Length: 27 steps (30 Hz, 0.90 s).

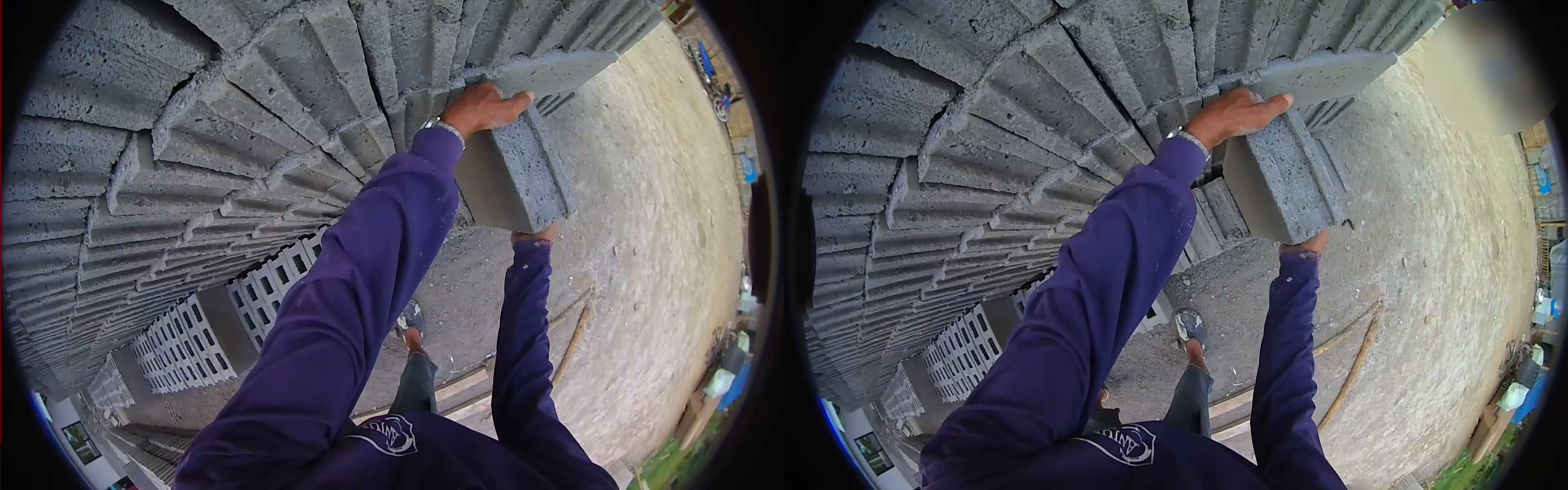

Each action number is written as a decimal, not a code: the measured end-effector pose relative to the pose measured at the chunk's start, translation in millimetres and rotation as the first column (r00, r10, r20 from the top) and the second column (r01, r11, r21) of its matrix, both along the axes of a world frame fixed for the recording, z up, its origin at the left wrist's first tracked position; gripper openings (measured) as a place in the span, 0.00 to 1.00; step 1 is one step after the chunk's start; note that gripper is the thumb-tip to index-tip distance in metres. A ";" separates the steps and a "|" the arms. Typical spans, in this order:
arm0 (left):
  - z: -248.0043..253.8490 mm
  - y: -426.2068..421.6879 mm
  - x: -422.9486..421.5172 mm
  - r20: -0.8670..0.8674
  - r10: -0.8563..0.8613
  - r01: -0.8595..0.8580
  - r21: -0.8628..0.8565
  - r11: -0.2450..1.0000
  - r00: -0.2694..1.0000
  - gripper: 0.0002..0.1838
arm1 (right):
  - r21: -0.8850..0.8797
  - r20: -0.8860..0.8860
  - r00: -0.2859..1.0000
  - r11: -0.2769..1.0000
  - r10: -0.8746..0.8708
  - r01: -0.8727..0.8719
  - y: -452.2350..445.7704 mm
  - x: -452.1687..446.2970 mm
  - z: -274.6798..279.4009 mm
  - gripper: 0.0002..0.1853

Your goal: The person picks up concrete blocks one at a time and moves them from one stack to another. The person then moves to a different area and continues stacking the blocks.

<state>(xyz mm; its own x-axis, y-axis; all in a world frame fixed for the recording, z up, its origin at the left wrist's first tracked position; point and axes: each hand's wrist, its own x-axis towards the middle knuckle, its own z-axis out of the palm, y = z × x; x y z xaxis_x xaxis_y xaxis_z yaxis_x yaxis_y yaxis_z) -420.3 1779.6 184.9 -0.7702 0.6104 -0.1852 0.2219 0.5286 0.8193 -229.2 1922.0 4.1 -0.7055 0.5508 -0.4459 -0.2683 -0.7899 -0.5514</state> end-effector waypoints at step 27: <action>-84.1 -408.0 434.0 0.167 0.321 -0.274 -0.255 0.927 0.932 0.44 | -0.398 0.550 0.356 0.612 0.756 -0.683 -321.5 375.0 -54.2 0.29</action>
